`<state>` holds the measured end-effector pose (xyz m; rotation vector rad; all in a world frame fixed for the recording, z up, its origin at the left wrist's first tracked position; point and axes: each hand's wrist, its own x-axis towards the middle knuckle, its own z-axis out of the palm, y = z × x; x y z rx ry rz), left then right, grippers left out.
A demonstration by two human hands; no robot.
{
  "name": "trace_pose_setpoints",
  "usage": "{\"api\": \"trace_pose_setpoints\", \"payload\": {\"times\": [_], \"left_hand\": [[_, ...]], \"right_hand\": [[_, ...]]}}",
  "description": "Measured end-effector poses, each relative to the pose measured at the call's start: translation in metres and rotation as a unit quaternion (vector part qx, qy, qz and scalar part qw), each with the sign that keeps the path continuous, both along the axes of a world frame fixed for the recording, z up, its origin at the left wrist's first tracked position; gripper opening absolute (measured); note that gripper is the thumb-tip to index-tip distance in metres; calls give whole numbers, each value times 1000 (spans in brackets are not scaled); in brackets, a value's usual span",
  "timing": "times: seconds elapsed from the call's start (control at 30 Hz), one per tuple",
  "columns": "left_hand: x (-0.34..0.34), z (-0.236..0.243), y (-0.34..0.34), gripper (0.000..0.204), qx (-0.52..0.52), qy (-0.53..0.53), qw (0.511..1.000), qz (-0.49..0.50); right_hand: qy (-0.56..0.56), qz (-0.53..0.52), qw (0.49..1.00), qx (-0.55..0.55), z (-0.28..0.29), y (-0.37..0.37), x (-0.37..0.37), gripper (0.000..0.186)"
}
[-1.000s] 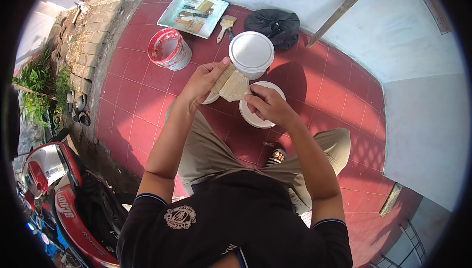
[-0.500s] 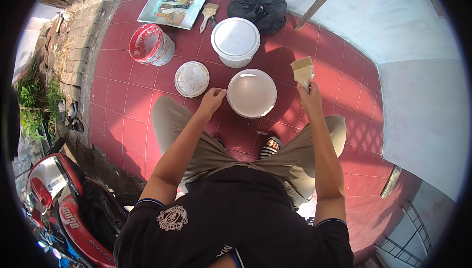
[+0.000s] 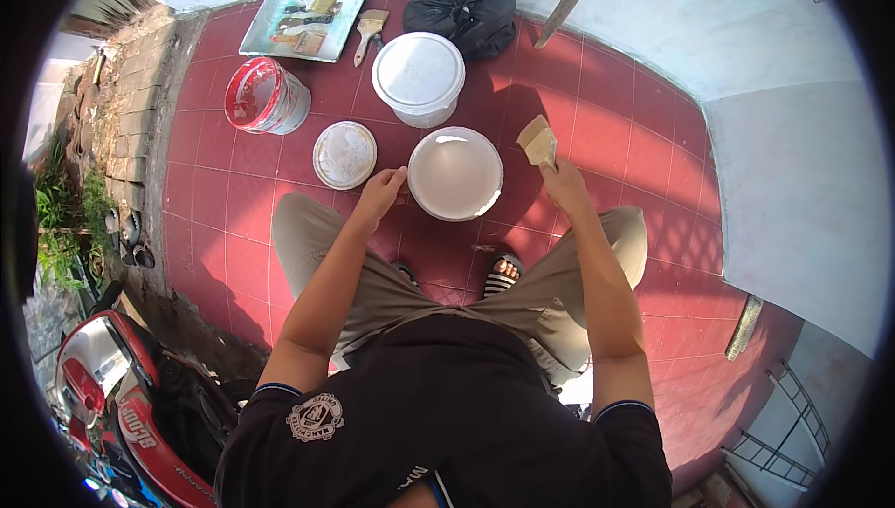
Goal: The person opens buckets of white paint, walks to a water source to add water to a smaller bucket, and then stirs the paint mixture using a wooden stick.
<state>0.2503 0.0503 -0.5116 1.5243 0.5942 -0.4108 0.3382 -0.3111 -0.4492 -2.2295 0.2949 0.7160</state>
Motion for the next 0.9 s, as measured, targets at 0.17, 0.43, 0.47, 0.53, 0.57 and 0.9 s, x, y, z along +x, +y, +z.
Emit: {"api": "trace_pose_setpoints", "payload": {"times": [0.17, 0.43, 0.47, 0.53, 0.57, 0.9], "left_hand": [[2, 2, -3, 44, 19, 11, 1000, 4], [1, 0, 2, 41, 63, -12, 997, 30], [2, 2, 3, 41, 54, -1, 998, 20], [1, 5, 4, 42, 46, 10, 999, 12], [-1, 5, 2, 40, 37, 3, 999, 22], [14, 4, -16, 36, -39, -11, 997, -65]], "right_hand": [[-203, -14, 973, -108, -5, 6, -7, 39], [-219, -35, 972, -77, 6, 13, -14, 41], [-177, -60, 982, -34, 6, 10, -11, 39], [-134, -84, 987, 9, 5, 11, -10, 37], [-38, -151, 980, 125, 6, 14, -13, 35], [28, -260, 943, 205, -42, 63, -24, 43]]}}
